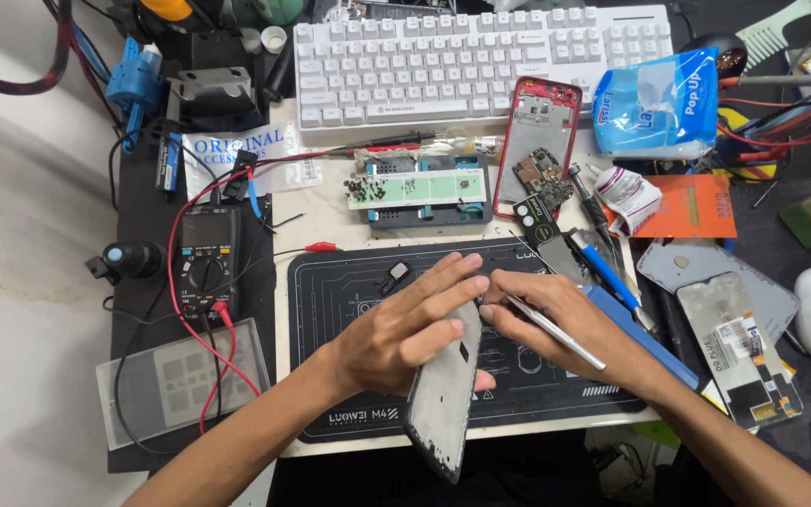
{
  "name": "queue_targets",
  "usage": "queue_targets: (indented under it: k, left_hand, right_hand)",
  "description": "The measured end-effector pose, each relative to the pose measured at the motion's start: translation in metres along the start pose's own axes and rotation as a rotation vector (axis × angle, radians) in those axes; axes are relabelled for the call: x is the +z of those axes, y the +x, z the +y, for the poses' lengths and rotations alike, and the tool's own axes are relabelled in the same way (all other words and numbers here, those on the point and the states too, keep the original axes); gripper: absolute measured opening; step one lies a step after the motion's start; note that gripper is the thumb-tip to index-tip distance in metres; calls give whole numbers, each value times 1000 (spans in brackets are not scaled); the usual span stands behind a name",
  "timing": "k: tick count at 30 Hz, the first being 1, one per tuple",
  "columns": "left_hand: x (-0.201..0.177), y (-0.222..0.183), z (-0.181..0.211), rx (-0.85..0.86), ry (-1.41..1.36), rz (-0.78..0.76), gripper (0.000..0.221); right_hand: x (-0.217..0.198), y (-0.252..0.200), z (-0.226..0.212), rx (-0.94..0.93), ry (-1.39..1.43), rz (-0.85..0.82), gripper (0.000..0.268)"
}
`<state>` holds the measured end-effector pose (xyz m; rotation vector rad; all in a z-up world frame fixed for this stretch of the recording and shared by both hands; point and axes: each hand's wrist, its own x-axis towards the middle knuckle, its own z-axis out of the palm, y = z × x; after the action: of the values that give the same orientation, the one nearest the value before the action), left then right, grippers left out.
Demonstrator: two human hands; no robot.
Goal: The person removes small internal components from a phone frame using a thin metal tool and by hand. They handle the phone frame and various electronic parts on a workspace.
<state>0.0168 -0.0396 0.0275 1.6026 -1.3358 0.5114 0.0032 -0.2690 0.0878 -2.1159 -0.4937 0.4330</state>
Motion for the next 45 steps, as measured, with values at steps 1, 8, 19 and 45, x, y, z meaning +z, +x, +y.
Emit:
queue_targets:
  k: [1,8,19,45]
  left_hand:
    - [0,0,0,-4,-12,-1,81]
    - [-1,0,0,-8,-52,10,84]
    - [0,-6,-3,-55,-133,89,92]
    - [-5,-6,10,-85,-242,207,98]
  right_hand:
    - [1,-1,0,-31,2,10,18]
    - [8,-7,-1,-51,-20,57,19]
    - [11,-9,-5,-97,-96,148,17]
    - [0,-5,10,307,-6,219,37]
